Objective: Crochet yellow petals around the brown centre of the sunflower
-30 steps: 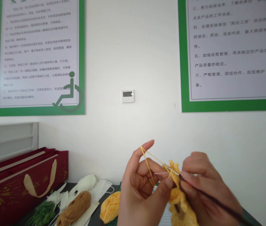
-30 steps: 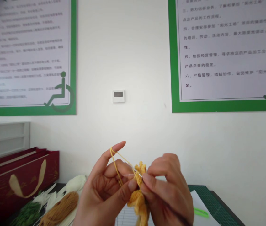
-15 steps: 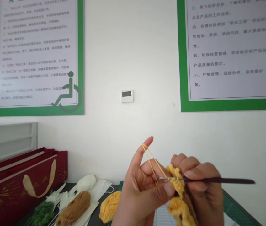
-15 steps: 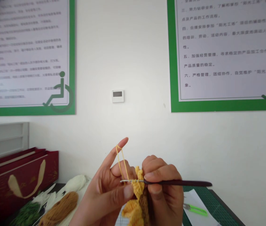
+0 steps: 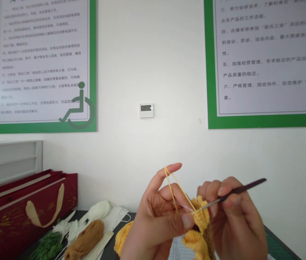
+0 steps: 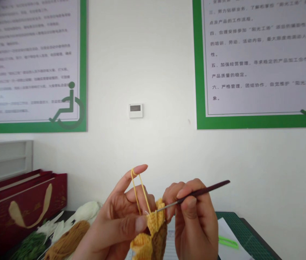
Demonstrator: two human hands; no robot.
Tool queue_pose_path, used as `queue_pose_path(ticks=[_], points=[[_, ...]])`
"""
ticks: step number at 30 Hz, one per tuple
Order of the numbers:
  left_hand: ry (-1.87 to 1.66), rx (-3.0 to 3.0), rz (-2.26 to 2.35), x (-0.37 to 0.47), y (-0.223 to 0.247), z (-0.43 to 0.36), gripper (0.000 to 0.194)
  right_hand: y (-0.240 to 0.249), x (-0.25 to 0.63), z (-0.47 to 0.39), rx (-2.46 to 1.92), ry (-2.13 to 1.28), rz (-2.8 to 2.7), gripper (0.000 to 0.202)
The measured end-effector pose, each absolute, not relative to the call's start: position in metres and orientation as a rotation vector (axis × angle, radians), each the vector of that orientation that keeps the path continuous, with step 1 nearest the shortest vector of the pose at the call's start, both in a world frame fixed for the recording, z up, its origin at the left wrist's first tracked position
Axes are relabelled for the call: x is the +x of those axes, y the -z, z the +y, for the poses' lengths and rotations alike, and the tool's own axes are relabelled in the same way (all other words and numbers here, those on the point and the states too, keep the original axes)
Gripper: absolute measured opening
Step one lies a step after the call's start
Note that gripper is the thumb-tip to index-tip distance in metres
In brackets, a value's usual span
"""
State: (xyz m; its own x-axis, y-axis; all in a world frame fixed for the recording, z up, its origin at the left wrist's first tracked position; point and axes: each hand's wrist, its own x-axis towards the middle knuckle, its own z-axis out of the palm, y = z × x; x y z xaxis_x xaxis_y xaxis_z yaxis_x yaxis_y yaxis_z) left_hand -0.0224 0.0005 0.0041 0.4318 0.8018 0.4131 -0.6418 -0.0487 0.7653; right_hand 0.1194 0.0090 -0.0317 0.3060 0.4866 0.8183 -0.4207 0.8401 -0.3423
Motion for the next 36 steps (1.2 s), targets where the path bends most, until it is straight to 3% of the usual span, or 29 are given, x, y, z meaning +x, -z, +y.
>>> queue_pose_path(ticks=[7,16,22,25,32,34,36], points=[[-1.154,1.126,0.141,-0.027,0.001,0.006,0.048,0.032,0.118,0.009,-0.041,-0.764,-1.149,0.026],[-1.097,1.153,0.073,-0.023,0.001,0.004,0.058,0.03,0.121,0.005,-0.082,-0.666,-1.2,0.019],[-1.015,1.128,-0.004,-0.022,0.004,0.009,0.061,0.033,0.126,0.005,-0.059,-0.772,-1.225,0.02],[-0.964,1.136,-0.054,-0.023,0.003,0.01,0.054,0.033,0.126,0.006,-0.063,-0.896,-1.216,0.024],[-1.268,1.308,0.224,-0.02,-0.004,-0.004,0.023,0.024,0.115,0.011,-0.115,-1.019,-1.098,0.027],[-1.311,1.345,0.272,-0.018,-0.004,-0.004,0.023,0.023,0.114,0.012,-0.145,-1.032,-1.066,0.031],[-1.352,1.352,0.302,-0.017,-0.003,-0.004,0.036,0.023,0.115,0.014,-0.19,-0.992,-1.072,0.031]])
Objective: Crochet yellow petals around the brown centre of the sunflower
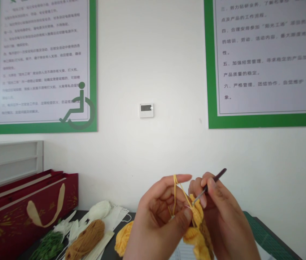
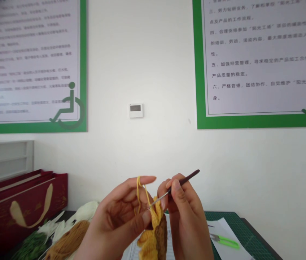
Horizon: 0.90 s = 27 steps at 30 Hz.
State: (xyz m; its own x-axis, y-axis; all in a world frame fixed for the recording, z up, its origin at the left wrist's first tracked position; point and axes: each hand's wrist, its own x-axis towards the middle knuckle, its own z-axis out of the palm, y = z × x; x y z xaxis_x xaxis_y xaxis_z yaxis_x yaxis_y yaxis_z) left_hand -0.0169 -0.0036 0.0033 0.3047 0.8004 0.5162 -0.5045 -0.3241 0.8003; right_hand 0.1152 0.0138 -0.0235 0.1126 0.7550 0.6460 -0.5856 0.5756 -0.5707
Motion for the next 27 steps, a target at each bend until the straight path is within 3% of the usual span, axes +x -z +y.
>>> queue_pose_path(ticks=[3,6,10,14,27], points=[[-1.394,1.311,0.318,-0.017,-0.003,-0.003,0.073,0.026,0.122,0.016,-0.257,-0.847,-1.16,0.023],[-1.402,1.284,0.324,-0.019,-0.005,-0.004,0.091,0.028,0.132,0.016,-0.301,-0.673,-1.318,0.015],[-1.415,1.281,0.332,-0.019,-0.005,-0.008,0.09,0.025,0.137,0.012,-0.289,-0.419,-1.48,0.007],[-1.448,1.259,0.33,-0.018,-0.004,-0.01,0.076,0.02,0.129,0.01,-0.215,-0.233,-1.485,0.006],[-1.347,1.257,0.351,-0.024,-0.006,-0.01,0.063,0.032,0.126,0.02,-0.057,-0.815,-1.3,0.013]])
